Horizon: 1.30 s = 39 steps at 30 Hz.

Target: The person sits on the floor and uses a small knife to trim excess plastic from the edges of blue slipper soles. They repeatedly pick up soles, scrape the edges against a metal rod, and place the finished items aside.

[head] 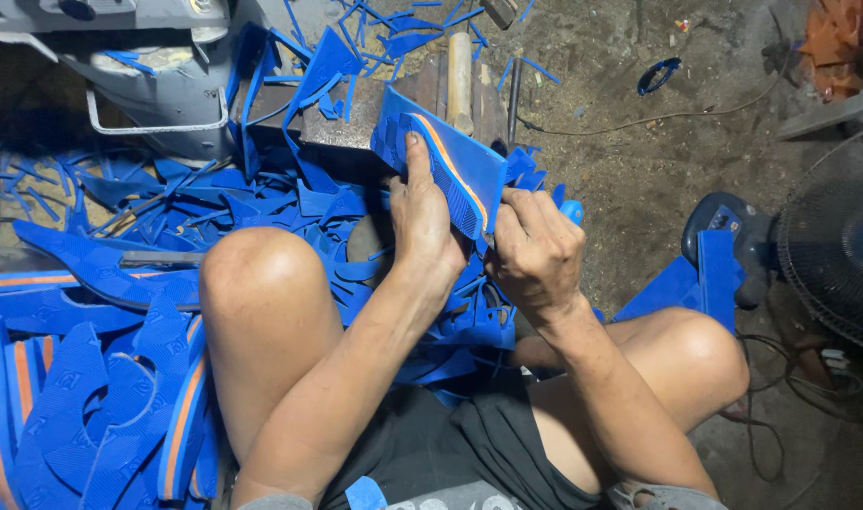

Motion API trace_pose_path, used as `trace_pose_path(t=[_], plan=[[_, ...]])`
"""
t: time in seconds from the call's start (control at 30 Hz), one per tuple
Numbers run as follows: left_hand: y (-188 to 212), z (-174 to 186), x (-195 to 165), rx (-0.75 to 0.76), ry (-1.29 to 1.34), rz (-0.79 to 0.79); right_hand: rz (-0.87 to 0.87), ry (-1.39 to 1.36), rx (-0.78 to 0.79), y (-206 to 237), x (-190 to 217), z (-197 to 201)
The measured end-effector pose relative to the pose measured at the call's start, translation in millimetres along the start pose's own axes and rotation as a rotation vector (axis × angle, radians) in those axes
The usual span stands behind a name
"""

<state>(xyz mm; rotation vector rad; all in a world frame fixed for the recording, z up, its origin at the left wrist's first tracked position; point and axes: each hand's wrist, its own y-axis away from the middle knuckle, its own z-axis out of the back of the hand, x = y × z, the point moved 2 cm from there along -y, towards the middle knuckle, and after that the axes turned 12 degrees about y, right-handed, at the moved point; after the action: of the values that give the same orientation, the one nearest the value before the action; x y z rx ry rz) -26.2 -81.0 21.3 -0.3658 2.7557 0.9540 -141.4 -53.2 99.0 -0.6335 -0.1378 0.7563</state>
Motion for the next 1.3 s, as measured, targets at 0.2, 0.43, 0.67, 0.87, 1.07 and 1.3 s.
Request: trace_pose_path(t=[0.2, 0.43, 0.67, 0.87, 1.07, 1.3], plan=[[4.9, -2.2, -2.7, -0.017, -0.047, 0.003, -0.011, -0.055, 0.049, -1.5, -3.5, 2.0], [5.7, -4.3, -5.8, 0.104, -0.112, -0.064, 0.018, -0.125, 0.158, 6.0, -9.4, 0.3], [7.7, -6.6, -8.4, 0.21, -0.244, -0.066, 0.081, -0.265, 0.208, 17.1, -19.1, -6.4], [9.9, -6.7, -10.7, 0.3, -0.34, -0.141, 0.079, -0.29, 0.21, 20.5, -16.4, -6.6], [15.6, -6.8, -12.0, 0.326, -0.388, -0.191, 0.062, -0.3, 0.171, 18.7, -13.2, -6.6], [23.9, -9.5, -13.9, 0.357, -0.428, -0.223, 0.059, -0.282, 0.144, 16.6, -13.7, -8.4]])
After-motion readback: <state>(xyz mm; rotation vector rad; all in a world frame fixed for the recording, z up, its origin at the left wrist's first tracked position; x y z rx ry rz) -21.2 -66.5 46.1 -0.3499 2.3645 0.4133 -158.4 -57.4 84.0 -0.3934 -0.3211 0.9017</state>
